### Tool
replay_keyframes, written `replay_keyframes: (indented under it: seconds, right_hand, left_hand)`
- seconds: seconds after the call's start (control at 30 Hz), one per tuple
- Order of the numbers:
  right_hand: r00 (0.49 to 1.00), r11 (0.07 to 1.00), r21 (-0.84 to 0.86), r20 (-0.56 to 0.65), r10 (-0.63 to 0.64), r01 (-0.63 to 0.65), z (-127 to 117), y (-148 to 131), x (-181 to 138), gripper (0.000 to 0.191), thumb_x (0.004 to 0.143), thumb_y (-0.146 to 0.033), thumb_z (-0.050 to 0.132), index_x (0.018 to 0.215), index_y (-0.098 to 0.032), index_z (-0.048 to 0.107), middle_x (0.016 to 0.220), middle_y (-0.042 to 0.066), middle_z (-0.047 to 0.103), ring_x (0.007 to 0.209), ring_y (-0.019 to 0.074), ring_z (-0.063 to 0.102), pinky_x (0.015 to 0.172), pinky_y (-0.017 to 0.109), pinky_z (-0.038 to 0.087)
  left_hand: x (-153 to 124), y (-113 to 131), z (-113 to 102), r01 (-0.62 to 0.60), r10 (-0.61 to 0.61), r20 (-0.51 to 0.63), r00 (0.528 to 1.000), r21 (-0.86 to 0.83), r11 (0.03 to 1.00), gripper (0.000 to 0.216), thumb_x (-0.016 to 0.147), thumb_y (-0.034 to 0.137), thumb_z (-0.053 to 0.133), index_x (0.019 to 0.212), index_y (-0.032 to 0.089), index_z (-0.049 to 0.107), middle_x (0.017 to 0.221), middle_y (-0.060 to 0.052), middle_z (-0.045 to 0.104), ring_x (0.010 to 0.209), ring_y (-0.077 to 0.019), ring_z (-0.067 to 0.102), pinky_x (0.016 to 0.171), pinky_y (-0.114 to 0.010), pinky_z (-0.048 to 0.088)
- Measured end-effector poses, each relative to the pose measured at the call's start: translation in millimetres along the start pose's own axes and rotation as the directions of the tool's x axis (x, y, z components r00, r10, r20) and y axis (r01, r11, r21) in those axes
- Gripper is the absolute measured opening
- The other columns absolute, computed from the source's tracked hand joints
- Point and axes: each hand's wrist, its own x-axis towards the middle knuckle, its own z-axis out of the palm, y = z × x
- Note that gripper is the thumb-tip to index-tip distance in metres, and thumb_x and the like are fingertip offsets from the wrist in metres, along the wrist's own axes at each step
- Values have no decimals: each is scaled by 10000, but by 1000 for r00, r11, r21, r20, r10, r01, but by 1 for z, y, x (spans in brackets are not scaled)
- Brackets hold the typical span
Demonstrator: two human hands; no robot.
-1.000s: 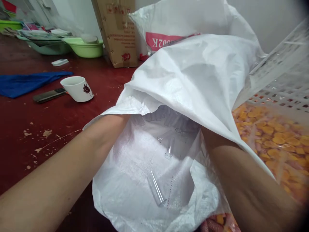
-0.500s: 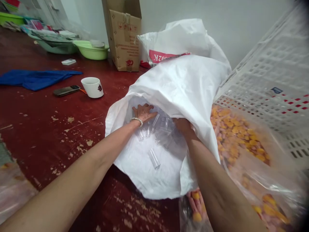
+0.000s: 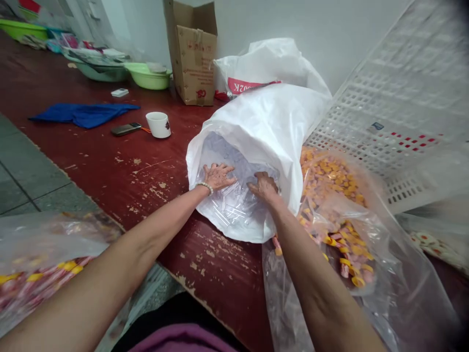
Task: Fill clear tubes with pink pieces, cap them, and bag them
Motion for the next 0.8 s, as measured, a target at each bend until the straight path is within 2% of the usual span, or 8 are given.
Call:
replay_keyframes:
  seconds: [0.13, 0.23, 0.3, 0.33, 0.43, 0.57, 0.73, 0.8]
  right_hand:
    - [999, 993, 120, -22, 27, -24, -7, 1, -18, 419, 765, -462, 569, 1086, -206, 651, 1132, 105, 641, 1040, 287, 578, 884, 398, 428]
    - [993, 976, 213, -105, 55, -32, -13, 3, -32, 347, 790, -418, 537, 1018, -202, 683, 921, 82, 694, 926, 251, 609, 850, 366, 431]
    - [984, 962, 271, -165, 60, -13, -15, 4, -41, 330, 790, -411, 526, 968, -193, 697, 806, 64, 688, 844, 231, 610, 832, 350, 430]
    - [980, 955, 298, -191, 59, 1, -16, 5, -45, 330, 788, -420, 522, 942, -190, 703, 767, 56, 679, 806, 221, 604, 825, 343, 428]
    - [968, 931, 363, -244, 50, 44, -18, 6, -56, 339, 769, -449, 527, 878, -188, 713, 708, 38, 659, 705, 194, 573, 792, 329, 424]
    - [961, 904, 417, -275, 34, 88, -24, 3, -74, 340, 767, -459, 522, 864, -196, 713, 712, 25, 662, 646, 171, 550, 731, 303, 426]
    - [951, 860, 496, -307, 43, 121, -29, -2, -102, 328, 777, -458, 522, 856, -192, 698, 779, 32, 679, 707, 178, 576, 736, 298, 438]
    - [953, 834, 536, -299, 42, 131, -27, -3, -115, 322, 783, -455, 520, 851, -188, 687, 809, 36, 681, 738, 179, 587, 729, 293, 447]
  left_hand:
    - [-22, 0, -16, -31, 31, 74, 997, -2, 1000, 573, 783, 466, 515, 1339, 347, 438, 1442, -18, 418, 1254, -373, 359, 982, -628, 251]
    - [-50, 7, -32, -109, 107, -81, 991, -26, 994, 539, 804, 241, 458, 1342, 246, 444, 1443, -66, 406, 1259, -321, 366, 1011, -556, 279]
    - [-76, 13, -41, -303, 292, -148, 945, -61, 951, 538, 741, 111, 443, 1272, 180, 501, 1313, -87, 527, 1188, -257, 431, 1006, -462, 334]
    - [-90, 16, -44, -413, 403, -128, 906, -72, 908, 538, 705, 81, 451, 1231, 165, 524, 1232, -85, 575, 1138, -239, 459, 985, -424, 363]
    - [-124, 21, -44, -586, 587, 47, 808, -34, 809, 585, 633, 73, 502, 1214, 145, 519, 1141, -101, 585, 1047, -252, 467, 909, -398, 409]
    - [-137, 23, -28, -522, 509, 119, 852, 131, 843, 602, 675, 67, 471, 1275, 94, 442, 1055, -146, 556, 966, -273, 448, 832, -413, 416]
    - [-129, 25, -14, -451, 434, 123, 893, 204, 869, 412, 712, 50, 430, 1111, 87, 527, 992, -155, 541, 949, -281, 441, 829, -415, 401]
    - [-130, 26, -16, -438, 421, 124, 899, 206, 875, 422, 718, 40, 421, 1126, 89, 515, 994, -152, 547, 951, -279, 446, 833, -406, 400]
